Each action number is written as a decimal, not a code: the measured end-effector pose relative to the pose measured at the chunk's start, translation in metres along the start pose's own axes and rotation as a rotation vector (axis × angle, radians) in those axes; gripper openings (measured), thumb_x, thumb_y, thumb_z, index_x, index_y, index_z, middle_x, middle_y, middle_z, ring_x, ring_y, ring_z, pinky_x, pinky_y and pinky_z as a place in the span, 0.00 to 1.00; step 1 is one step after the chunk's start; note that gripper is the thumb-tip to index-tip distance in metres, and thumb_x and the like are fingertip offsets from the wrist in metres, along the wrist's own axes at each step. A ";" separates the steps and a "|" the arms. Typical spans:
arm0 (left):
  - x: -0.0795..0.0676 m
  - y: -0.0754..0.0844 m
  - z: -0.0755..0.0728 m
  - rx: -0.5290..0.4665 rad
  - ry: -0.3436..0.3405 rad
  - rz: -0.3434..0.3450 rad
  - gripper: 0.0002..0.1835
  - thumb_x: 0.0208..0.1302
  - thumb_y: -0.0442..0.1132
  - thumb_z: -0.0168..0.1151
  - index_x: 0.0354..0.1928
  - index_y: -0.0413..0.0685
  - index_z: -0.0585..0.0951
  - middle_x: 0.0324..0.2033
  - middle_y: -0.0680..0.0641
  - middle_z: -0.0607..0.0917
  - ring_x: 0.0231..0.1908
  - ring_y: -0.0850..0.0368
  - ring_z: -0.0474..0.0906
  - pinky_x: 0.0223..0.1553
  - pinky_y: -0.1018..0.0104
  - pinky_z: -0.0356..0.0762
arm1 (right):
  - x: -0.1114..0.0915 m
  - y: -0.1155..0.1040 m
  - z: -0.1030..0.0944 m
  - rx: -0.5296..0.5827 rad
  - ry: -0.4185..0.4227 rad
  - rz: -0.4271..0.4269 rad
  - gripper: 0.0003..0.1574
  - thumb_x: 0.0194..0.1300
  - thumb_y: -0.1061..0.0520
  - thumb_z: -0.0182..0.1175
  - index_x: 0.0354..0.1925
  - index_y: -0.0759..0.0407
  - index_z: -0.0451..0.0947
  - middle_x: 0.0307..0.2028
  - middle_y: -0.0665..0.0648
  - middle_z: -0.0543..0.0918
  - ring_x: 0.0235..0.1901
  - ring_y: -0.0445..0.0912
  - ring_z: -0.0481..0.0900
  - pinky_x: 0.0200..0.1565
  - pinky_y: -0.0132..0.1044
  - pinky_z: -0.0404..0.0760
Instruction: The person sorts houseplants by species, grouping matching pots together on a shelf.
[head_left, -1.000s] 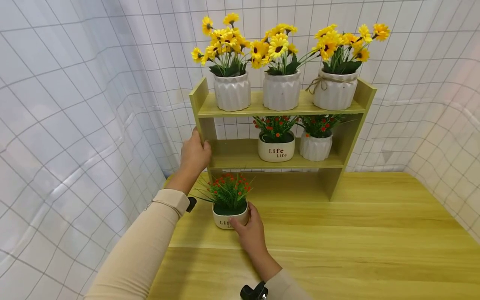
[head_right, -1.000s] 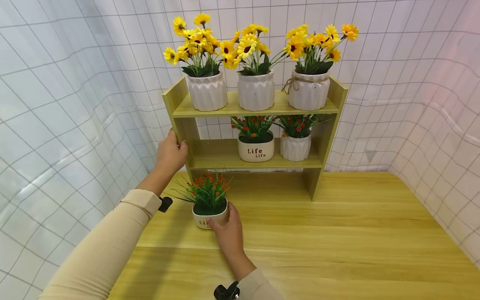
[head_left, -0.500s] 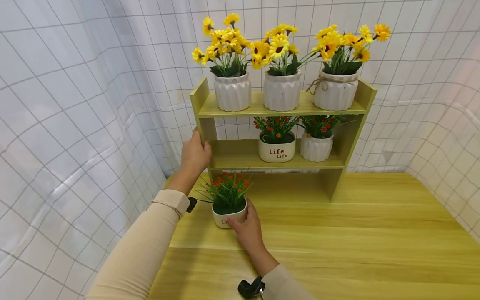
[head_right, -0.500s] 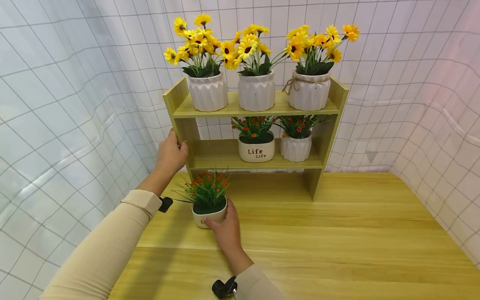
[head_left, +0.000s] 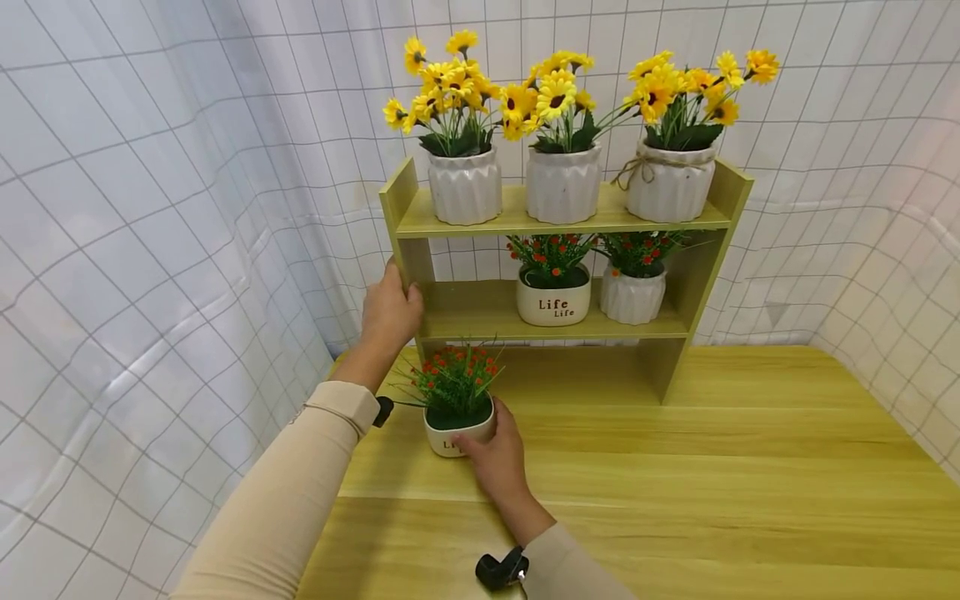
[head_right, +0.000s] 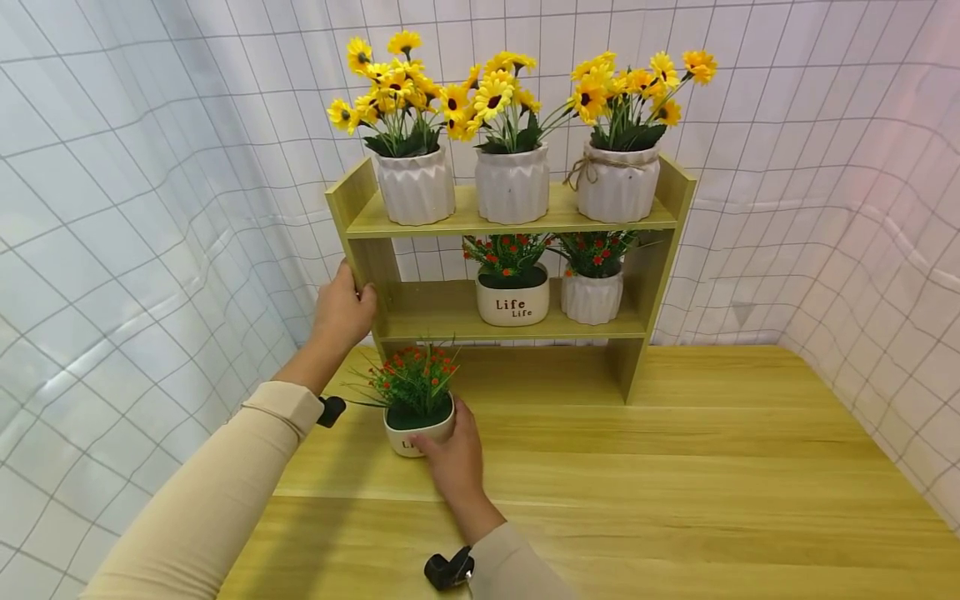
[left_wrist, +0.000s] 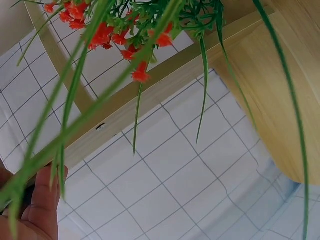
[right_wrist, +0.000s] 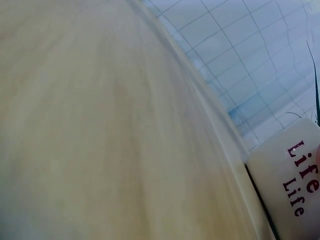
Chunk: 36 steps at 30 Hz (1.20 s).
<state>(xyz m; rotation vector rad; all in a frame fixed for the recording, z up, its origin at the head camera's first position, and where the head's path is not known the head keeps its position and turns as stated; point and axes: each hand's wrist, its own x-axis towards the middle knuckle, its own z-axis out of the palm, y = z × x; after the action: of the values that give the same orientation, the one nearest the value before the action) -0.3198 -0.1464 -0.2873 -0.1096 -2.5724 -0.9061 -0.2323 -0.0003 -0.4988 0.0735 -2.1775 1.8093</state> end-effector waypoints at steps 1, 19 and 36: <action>0.000 0.000 0.000 0.002 0.001 0.000 0.25 0.75 0.40 0.49 0.69 0.40 0.64 0.47 0.29 0.83 0.41 0.33 0.84 0.35 0.44 0.82 | -0.001 0.000 -0.001 -0.001 0.006 -0.003 0.56 0.50 0.52 0.79 0.69 0.69 0.63 0.64 0.67 0.72 0.63 0.60 0.70 0.61 0.56 0.70; -0.001 -0.001 -0.002 0.005 -0.006 0.027 0.26 0.74 0.39 0.50 0.70 0.39 0.63 0.48 0.28 0.82 0.43 0.31 0.82 0.40 0.42 0.80 | -0.014 -0.013 -0.032 0.029 0.017 0.009 0.57 0.51 0.49 0.78 0.72 0.64 0.61 0.67 0.62 0.69 0.66 0.55 0.67 0.61 0.53 0.71; 0.000 -0.001 -0.005 0.014 -0.040 0.032 0.26 0.75 0.40 0.49 0.71 0.39 0.62 0.46 0.27 0.82 0.39 0.32 0.83 0.35 0.44 0.81 | -0.018 -0.043 -0.058 0.068 0.041 -0.060 0.54 0.54 0.50 0.75 0.72 0.62 0.61 0.68 0.60 0.68 0.69 0.54 0.64 0.63 0.50 0.69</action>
<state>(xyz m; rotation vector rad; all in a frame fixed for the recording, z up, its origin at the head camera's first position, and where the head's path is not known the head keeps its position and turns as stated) -0.3180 -0.1505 -0.2849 -0.1655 -2.6057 -0.8826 -0.1937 0.0448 -0.4540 0.1141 -2.0644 1.8352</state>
